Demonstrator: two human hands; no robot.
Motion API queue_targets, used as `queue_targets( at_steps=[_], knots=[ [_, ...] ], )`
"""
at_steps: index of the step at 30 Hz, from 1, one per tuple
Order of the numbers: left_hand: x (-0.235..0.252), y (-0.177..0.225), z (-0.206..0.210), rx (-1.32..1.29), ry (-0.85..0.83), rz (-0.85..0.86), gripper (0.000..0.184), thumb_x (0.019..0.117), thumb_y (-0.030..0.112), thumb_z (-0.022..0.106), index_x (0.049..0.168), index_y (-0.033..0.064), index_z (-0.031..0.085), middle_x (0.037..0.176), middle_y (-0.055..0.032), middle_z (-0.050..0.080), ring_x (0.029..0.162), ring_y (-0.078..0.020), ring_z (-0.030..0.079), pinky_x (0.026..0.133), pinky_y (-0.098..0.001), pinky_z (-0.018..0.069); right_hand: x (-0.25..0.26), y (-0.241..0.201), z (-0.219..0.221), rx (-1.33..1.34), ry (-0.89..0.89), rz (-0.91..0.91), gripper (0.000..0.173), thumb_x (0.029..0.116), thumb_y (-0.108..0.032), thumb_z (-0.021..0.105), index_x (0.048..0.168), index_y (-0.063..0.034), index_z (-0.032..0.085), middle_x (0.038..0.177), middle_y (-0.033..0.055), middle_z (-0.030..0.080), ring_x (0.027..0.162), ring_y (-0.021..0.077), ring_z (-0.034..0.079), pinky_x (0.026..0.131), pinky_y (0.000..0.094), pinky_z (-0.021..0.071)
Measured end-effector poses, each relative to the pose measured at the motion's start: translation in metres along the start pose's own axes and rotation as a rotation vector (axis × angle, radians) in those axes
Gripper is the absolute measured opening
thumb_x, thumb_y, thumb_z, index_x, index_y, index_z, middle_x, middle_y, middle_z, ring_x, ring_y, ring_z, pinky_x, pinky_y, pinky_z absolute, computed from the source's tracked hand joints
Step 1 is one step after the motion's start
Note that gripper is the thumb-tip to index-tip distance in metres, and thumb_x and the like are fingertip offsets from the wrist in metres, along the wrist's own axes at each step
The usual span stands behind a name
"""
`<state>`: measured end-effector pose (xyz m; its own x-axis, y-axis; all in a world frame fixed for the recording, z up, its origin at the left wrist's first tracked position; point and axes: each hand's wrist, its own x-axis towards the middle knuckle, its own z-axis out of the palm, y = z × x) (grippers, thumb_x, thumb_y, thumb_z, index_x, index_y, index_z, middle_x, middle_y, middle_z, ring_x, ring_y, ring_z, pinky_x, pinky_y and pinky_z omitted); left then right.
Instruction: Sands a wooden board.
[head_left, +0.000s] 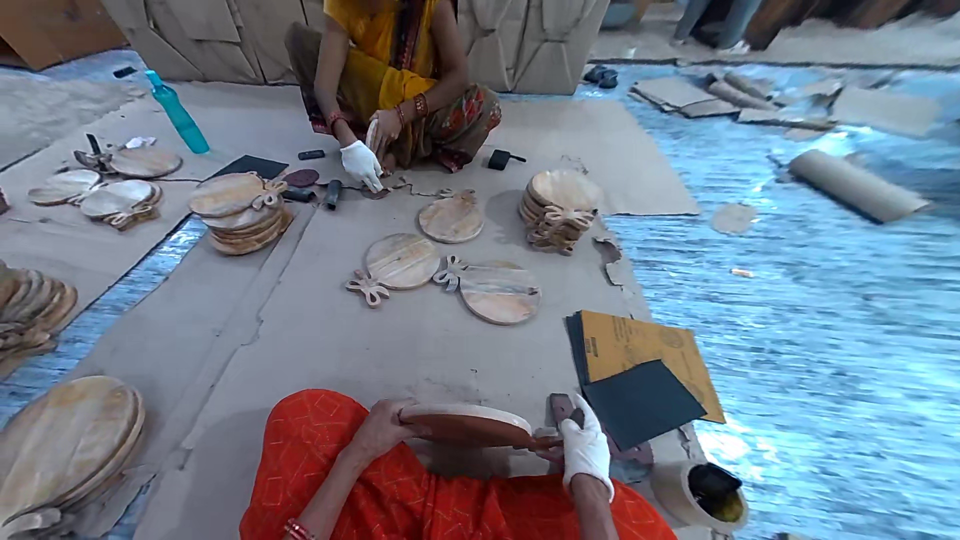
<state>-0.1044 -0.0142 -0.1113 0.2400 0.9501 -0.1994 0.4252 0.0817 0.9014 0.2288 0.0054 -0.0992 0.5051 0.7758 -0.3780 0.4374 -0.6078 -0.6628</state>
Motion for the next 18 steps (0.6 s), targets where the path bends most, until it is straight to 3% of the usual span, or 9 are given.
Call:
queue_targets(
  at_steps=[5, 8, 10, 11, 14, 16, 18],
  knots=[
    [-0.001, 0.032, 0.016, -0.028, 0.009, 0.030, 0.038, 0.0855, 0.031, 0.082, 0.107, 0.0010, 0.075, 0.096, -0.0077, 0.076, 0.091, -0.0106, 0.071, 0.090, -0.0341, 0.0573, 0.012, 0.005, -0.016, -0.080, 0.070, -0.093, 0.044, 0.1082, -0.018, 0.049, 0.152, -0.0131, 0.050, 0.138, 0.0255, 0.061, 0.129, 0.0432, 0.058, 0.107, 0.0606, 0.0428],
    [-0.014, 0.057, 0.018, 0.046, 0.091, 0.027, 0.042, 0.0859, 0.035, 0.080, 0.110, 0.0017, 0.075, 0.094, -0.0078, 0.077, 0.089, -0.0115, 0.073, 0.087, -0.0342, 0.0593, -0.011, -0.021, -0.032, -0.029, 0.103, -0.185, 0.051, 0.1056, -0.008, 0.051, 0.156, -0.0171, 0.046, 0.134, 0.0284, 0.063, 0.113, 0.0481, 0.065, 0.096, 0.0656, 0.0474],
    [-0.021, 0.080, 0.018, 0.174, 0.114, 0.061, 0.040, 0.0884, 0.035, 0.077, 0.108, 0.0001, 0.075, 0.089, -0.0110, 0.076, 0.083, -0.0182, 0.073, 0.082, -0.0402, 0.0586, -0.024, -0.034, -0.027, 0.012, -0.027, -0.268, 0.056, 0.1038, -0.004, 0.051, 0.157, -0.0209, 0.043, 0.125, 0.0261, 0.067, 0.092, 0.0423, 0.071, 0.081, 0.0635, 0.0550],
    [-0.023, 0.095, 0.018, 0.260, 0.113, 0.103, 0.038, 0.0899, 0.034, 0.075, 0.106, -0.0013, 0.075, 0.085, -0.0137, 0.075, 0.080, -0.0234, 0.072, 0.078, -0.0447, 0.0576, -0.031, -0.041, -0.021, 0.019, -0.109, -0.301, 0.058, 0.1036, -0.002, 0.049, 0.157, -0.0225, 0.042, 0.122, 0.0243, 0.068, 0.087, 0.0390, 0.073, 0.078, 0.0615, 0.0584],
    [-0.025, 0.139, 0.020, 0.477, 0.088, 0.170, 0.031, 0.0918, 0.028, 0.070, 0.102, -0.0016, 0.075, 0.077, -0.0170, 0.071, 0.073, -0.0321, 0.070, 0.070, -0.0517, 0.0549, -0.062, -0.070, -0.006, -0.030, -0.177, -0.429, 0.065, 0.1010, 0.002, 0.049, 0.159, -0.0244, 0.039, 0.132, 0.0232, 0.065, 0.101, 0.0406, 0.072, 0.087, 0.0626, 0.0574],
    [-0.023, 0.156, 0.022, 0.553, 0.109, 0.133, 0.028, 0.0909, 0.025, 0.070, 0.102, -0.0011, 0.075, 0.078, -0.0176, 0.071, 0.075, -0.0350, 0.071, 0.072, -0.0542, 0.0552, -0.094, -0.085, -0.001, -0.188, -0.083, -0.572, 0.070, 0.0968, 0.000, 0.055, 0.160, -0.0246, 0.037, 0.137, 0.0207, 0.063, 0.096, 0.0412, 0.072, 0.079, 0.0612, 0.0568],
    [-0.022, 0.158, 0.026, 0.580, 0.188, 0.165, 0.027, 0.0890, 0.025, 0.072, 0.097, -0.0010, 0.074, 0.075, -0.0167, 0.071, 0.074, -0.0351, 0.072, 0.069, -0.0540, 0.0562, -0.121, -0.090, 0.005, -0.349, 0.087, -0.738, 0.073, 0.0901, -0.002, 0.063, 0.158, -0.0220, 0.044, 0.144, 0.0198, 0.059, 0.083, 0.0394, 0.072, 0.063, 0.0549, 0.0568]
  ],
)
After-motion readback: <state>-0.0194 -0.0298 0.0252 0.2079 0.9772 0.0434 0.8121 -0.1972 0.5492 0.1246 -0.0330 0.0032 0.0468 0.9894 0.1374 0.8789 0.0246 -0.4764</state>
